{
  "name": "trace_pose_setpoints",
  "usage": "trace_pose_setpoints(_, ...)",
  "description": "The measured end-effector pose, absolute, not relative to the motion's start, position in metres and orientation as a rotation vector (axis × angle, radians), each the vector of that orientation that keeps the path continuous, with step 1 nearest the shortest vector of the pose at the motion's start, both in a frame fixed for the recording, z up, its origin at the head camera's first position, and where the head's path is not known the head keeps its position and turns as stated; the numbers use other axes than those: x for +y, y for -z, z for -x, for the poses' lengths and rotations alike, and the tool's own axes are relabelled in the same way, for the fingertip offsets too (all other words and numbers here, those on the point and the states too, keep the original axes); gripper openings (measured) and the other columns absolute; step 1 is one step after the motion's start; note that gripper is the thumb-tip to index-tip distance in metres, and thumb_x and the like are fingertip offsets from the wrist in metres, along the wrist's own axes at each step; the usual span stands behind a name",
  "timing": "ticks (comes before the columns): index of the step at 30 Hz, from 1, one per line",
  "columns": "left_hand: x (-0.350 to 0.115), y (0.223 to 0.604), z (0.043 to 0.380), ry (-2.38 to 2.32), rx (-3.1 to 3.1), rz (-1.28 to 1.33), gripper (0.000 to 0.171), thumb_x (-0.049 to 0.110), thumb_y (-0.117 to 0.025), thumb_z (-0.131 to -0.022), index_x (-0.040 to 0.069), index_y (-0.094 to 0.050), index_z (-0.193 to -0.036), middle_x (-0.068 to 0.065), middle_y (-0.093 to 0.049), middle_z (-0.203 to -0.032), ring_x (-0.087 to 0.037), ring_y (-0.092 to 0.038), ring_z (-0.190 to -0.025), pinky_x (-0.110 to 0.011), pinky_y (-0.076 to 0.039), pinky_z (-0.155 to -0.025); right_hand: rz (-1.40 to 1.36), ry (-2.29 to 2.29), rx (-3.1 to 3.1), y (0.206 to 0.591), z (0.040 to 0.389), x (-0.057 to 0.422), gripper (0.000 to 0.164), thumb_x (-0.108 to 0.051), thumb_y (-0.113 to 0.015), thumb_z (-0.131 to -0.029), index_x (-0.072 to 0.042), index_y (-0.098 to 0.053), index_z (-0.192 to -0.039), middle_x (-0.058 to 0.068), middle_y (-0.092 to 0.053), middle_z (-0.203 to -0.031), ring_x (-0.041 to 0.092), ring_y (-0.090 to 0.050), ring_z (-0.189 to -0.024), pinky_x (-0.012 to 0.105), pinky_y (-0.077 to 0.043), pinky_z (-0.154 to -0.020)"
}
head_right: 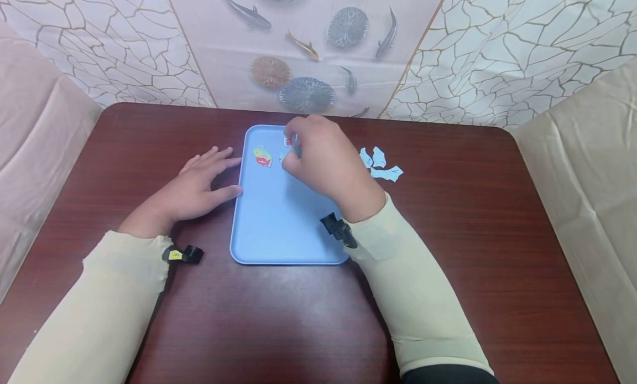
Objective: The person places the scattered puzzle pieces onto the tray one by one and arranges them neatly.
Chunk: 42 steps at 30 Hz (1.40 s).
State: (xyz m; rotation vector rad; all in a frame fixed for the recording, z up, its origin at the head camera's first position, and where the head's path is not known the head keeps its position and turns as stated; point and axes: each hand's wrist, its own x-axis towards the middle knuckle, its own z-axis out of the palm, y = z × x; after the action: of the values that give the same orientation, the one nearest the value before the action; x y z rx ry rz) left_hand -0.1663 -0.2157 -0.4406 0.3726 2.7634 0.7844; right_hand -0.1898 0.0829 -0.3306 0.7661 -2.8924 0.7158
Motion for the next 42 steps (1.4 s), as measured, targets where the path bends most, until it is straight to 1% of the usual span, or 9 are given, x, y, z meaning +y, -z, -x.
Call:
trace_pose_setpoints(6, -0.216, 0.44, 0.167, -0.783, 2.763, -0.357, 0.078, 0.058, -0.062, -0.11, 0.024, -0.041, -0.176, -0.007, -0.023, -0.189, -0.036, -0.008, -0.179, -0.065, -0.002, -0.143, -0.806, -0.766, -2.888, 0.344, 0.188, 0.067, 0.033, -0.013, -0.074, -0.095, -0.01, -0.079, -0.128, 0.008, -0.072, -0.112, 0.022, -0.065, -0.1, 0.038, -0.058, -0.084)
trace_pose_setpoints(17, -0.217, 0.442, 0.168, -0.788, 2.771, -0.376, 0.077, 0.057, -0.063, -0.109, 0.023, -0.043, -0.175, -0.008, -0.025, -0.189, -0.036, -0.009, -0.179, -0.065, -0.003, -0.143, -0.859, -0.832, -2.947, 0.375, 0.193, 0.048, 0.035, -0.014, -0.073, -0.096, -0.01, -0.078, -0.131, 0.004, -0.071, -0.108, 0.02, -0.064, -0.098, 0.038, -0.057, -0.086)
trace_pose_setpoints(22, -0.217, 0.443, 0.168, -0.787, 2.771, -0.372, 0.077, 0.058, -0.063, -0.109, 0.023, -0.043, -0.175, -0.007, -0.025, -0.189, -0.035, -0.009, -0.179, -0.064, -0.003, -0.143, -0.885, -0.812, -2.992, 0.385, 0.193, 0.042, 0.033, -0.013, -0.073, -0.097, -0.012, -0.079, -0.13, 0.004, -0.071, -0.107, 0.021, -0.064, -0.097, 0.039, -0.057, -0.086)
trace_pose_setpoints(30, -0.217, 0.443, 0.168, -0.78, 2.773, -0.378, 0.077, 0.059, -0.062, -0.109, 0.023, -0.043, -0.175, -0.006, -0.024, -0.189, -0.034, -0.009, -0.179, -0.064, -0.003, -0.143, -0.915, -0.743, -3.098, 0.396, 0.195, 0.036, 0.027, -0.015, -0.074, -0.099, -0.014, -0.078, -0.126, 0.003, -0.072, -0.11, 0.02, -0.066, -0.101, 0.04, -0.059, -0.091)
trace_pose_setpoints(42, -0.218, 0.444, 0.168, -0.776, 2.781, -0.384, 0.077, 0.059, -0.062, -0.109, 0.023, -0.044, -0.175, -0.006, -0.024, -0.189, -0.034, -0.009, -0.179, -0.063, -0.004, -0.143, -0.959, -0.638, -3.149, 0.406, 0.197, 0.032, 0.032, -0.016, -0.075, -0.1, -0.014, -0.078, -0.132, 0.002, -0.074, -0.114, 0.018, -0.067, -0.102, 0.04, -0.061, -0.095)
